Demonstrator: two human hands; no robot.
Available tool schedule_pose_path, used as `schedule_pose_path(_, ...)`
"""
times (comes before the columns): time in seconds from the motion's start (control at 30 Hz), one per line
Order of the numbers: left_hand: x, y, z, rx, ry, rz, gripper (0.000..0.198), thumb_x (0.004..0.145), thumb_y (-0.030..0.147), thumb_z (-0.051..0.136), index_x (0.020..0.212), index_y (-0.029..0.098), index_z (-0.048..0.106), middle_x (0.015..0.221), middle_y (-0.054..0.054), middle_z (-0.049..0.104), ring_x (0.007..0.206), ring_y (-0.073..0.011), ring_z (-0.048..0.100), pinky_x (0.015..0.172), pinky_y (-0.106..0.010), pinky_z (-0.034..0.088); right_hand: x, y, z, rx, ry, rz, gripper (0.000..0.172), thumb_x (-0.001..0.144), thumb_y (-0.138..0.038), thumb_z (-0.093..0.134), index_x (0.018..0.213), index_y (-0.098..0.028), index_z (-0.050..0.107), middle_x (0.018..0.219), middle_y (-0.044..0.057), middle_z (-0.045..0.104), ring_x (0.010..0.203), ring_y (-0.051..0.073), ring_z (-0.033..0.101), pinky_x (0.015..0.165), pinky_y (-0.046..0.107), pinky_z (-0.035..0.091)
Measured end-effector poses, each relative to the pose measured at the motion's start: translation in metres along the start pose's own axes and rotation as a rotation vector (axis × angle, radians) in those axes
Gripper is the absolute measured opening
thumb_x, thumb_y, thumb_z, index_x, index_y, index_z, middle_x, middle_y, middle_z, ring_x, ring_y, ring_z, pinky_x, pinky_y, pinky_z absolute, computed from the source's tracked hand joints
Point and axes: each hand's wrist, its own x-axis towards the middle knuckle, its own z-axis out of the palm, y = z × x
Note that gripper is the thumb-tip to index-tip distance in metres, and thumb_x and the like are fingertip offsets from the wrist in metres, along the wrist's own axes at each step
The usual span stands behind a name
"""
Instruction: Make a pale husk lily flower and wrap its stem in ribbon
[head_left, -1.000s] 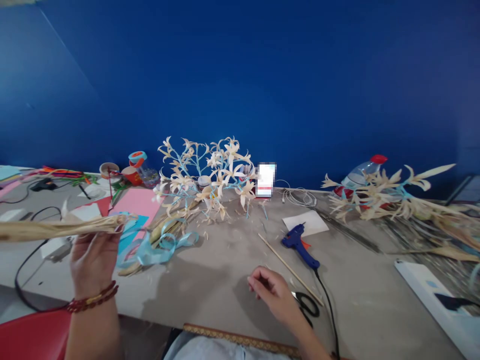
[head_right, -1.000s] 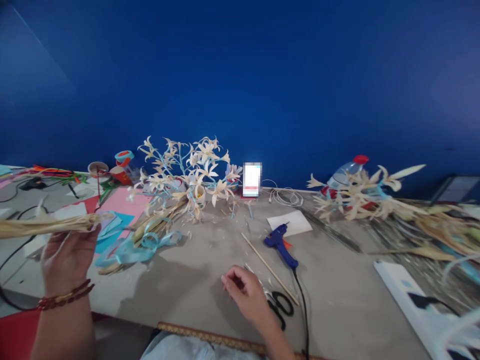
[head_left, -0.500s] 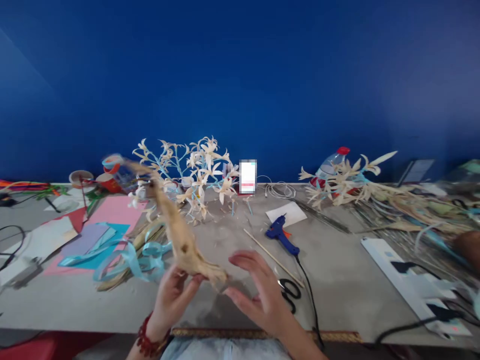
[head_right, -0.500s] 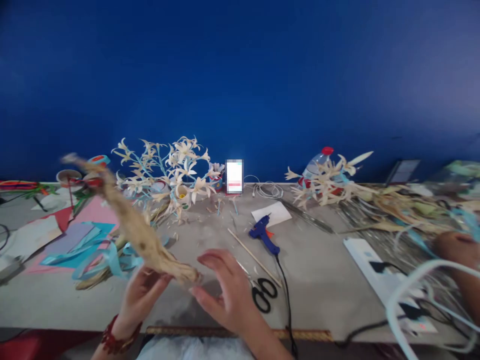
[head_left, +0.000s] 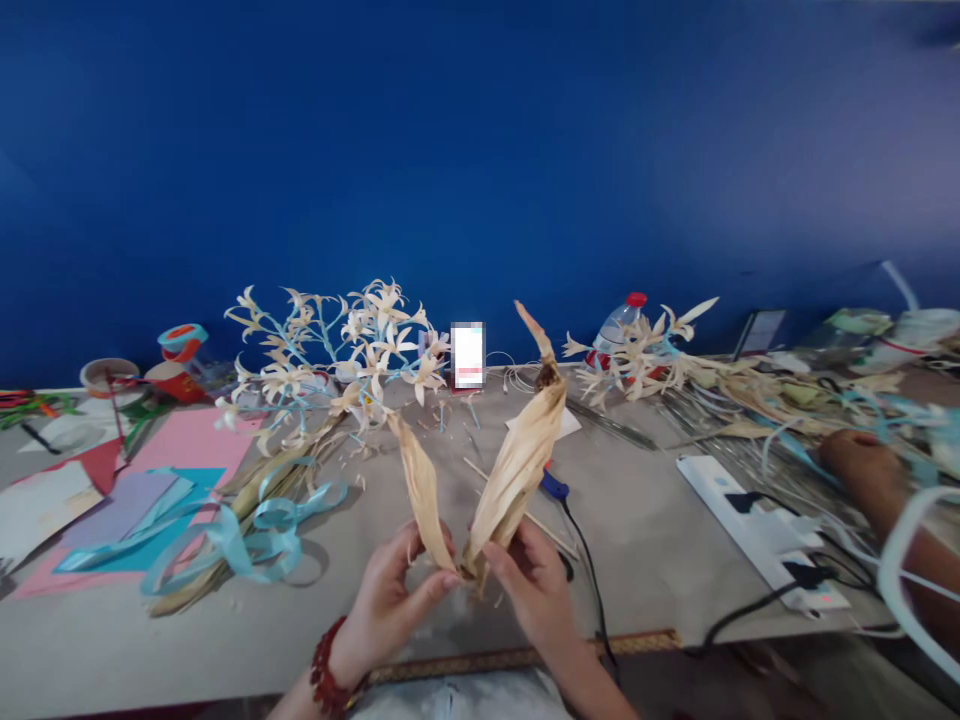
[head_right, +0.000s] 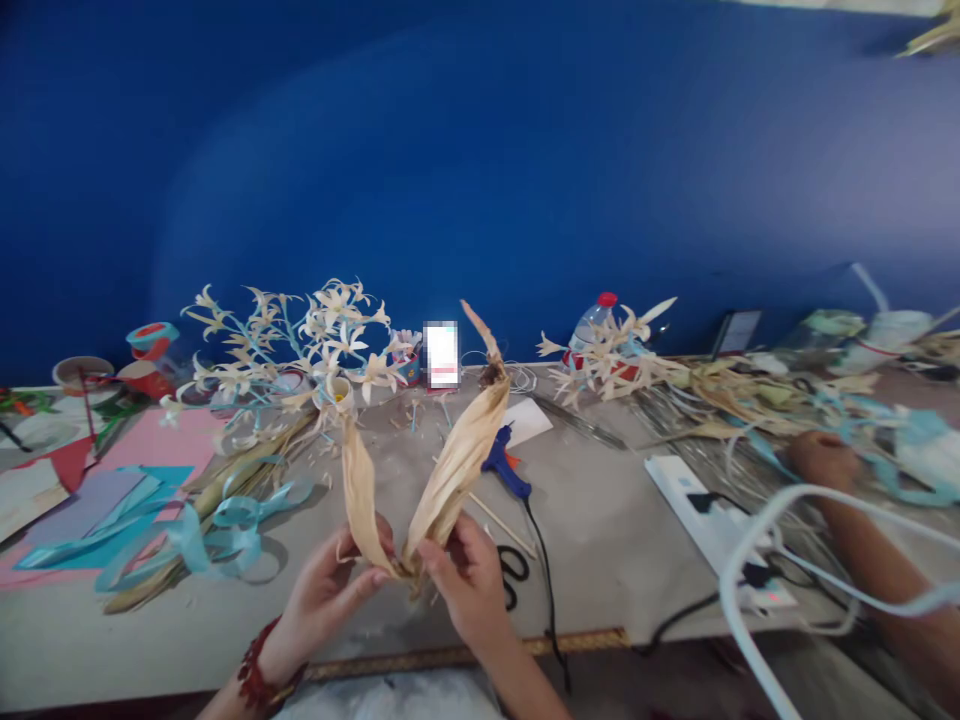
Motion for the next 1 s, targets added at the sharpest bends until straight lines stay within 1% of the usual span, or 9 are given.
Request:
schedule_pose_path(0.17, 0.007, 0.011, 0.010, 0.049, -0.050, 0.039, 0.012, 0.080, 0.034, 0.068, 0.084, 0.022, 0.065, 0.081, -0.005, 0.066, 0.074, -0.0196, 0.061, 0.070, -0.029, 0.048, -0.002, 0.013, -0.007, 0.218, -0.011, 0.114, 0.036, 0.081, -0.054, 0.061, 0.101, -0.024, 0.067, 0.091, 0.008, 0.071, 0.083, 0.026, 0.065, 0.076, 0.038, 0.053)
schedule_pose_path(0.33, 0.015, 0.023, 0.019, 0.046, -0.160, 0.073, 0.017, 0.088, 0.037, 0.058, 0.087, 0.023, 0.067, 0.080, -0.006, 0.067, 0.077, -0.0207, 0.062, 0.074, -0.030, 0.048, -0.002, 0.020, -0.007, 0.221, 0.046, 0.158, 0.043, 0.077, -0.061, 0.060, 0.099, -0.025, 0.068, 0.094, 0.009, 0.071, 0.085, 0.028, 0.066, 0.075, 0.040, 0.053)
schedule_pose_path(0.4, 0.018, 0.024, 0.023, 0.063, -0.106, 0.030, 0.016, 0.088, 0.034, 0.056, 0.087, 0.023, 0.068, 0.083, -0.006, 0.069, 0.081, -0.0211, 0.062, 0.076, -0.030, 0.048, -0.001, 0.019, -0.005, 0.232, 0.055, 0.157, 0.043, 0.077, -0.060, 0.061, 0.102, -0.025, 0.066, 0.094, 0.008, 0.071, 0.085, 0.027, 0.066, 0.074, 0.038, 0.053)
schedule_pose_path(0.5, 0.023, 0.024, 0.029, 0.078, -0.007, -0.049, 0.015, 0.085, 0.031, 0.060, 0.076, 0.021, 0.066, 0.074, -0.004, 0.067, 0.071, -0.0187, 0.060, 0.068, -0.028, 0.047, 0.000, 0.014, -0.004, 0.190, 0.050, 0.119, 0.036, 0.079, -0.052, 0.064, 0.101, -0.023, 0.063, 0.095, 0.007, 0.069, 0.088, 0.025, 0.064, 0.078, 0.035, 0.052)
schedule_pose_path(0.57, 0.026, 0.025, 0.031, 0.075, -0.004, -0.077, 0.018, 0.084, 0.031, 0.061, 0.071, 0.019, 0.064, 0.069, -0.002, 0.064, 0.066, -0.0167, 0.057, 0.064, -0.026, 0.045, 0.000, 0.010, -0.005, 0.141, 0.068, 0.072, 0.031, 0.080, -0.047, 0.065, 0.099, -0.023, 0.061, 0.094, 0.006, 0.068, 0.087, 0.023, 0.063, 0.080, 0.033, 0.051)
schedule_pose_path(0.67, 0.029, 0.025, 0.032, -0.034, -0.058, -0.125, 0.024, 0.086, 0.036, 0.059, 0.072, 0.018, 0.065, 0.069, -0.002, 0.063, 0.066, -0.0160, 0.056, 0.063, -0.025, 0.043, -0.002, 0.006, -0.011, 0.071, 0.152, 0.016, 0.028, 0.083, -0.043, 0.063, 0.103, -0.024, 0.056, 0.095, 0.005, 0.064, 0.083, 0.021, 0.061, 0.075, 0.030, 0.051)
schedule_pose_path(0.83, 0.032, 0.023, 0.036, -0.297, -0.095, -0.248, 0.029, 0.084, 0.042, 0.060, 0.071, 0.017, 0.064, 0.062, 0.000, 0.057, 0.059, -0.0133, 0.050, 0.057, -0.024, 0.040, -0.005, 0.001, -0.025, -0.066, 0.425, -0.119, 0.020, 0.088, -0.037, 0.058, 0.102, -0.025, 0.050, 0.091, 0.003, 0.055, 0.076, 0.018, 0.055, 0.064, 0.027, 0.047)
schedule_pose_path(0.9, 0.033, 0.023, 0.039, -0.368, -0.088, -0.280, 0.028, 0.082, 0.043, 0.063, 0.072, 0.017, 0.065, 0.064, 0.000, 0.058, 0.060, -0.0132, 0.050, 0.058, -0.023, 0.041, -0.007, -0.009, -0.028, -0.207, 0.377, -0.248, 0.012, 0.088, -0.033, 0.057, 0.096, -0.024, 0.054, 0.091, 0.005, 0.054, 0.081, 0.020, 0.054, 0.071, 0.030, 0.047)
schedule_pose_path(1.0, 0.034, 0.022, 0.041, -0.435, -0.076, -0.292, 0.024, 0.083, 0.040, 0.064, 0.075, 0.017, 0.066, 0.068, 0.000, 0.059, 0.064, -0.0131, 0.052, 0.062, -0.023, 0.042, -0.007, -0.028, -0.027, -0.482, 0.097, -0.397, 0.006, 0.084, -0.027, 0.062, 0.085, -0.022, 0.059, 0.088, 0.006, 0.055, 0.087, 0.023, 0.053, 0.079, 0.035, 0.044)
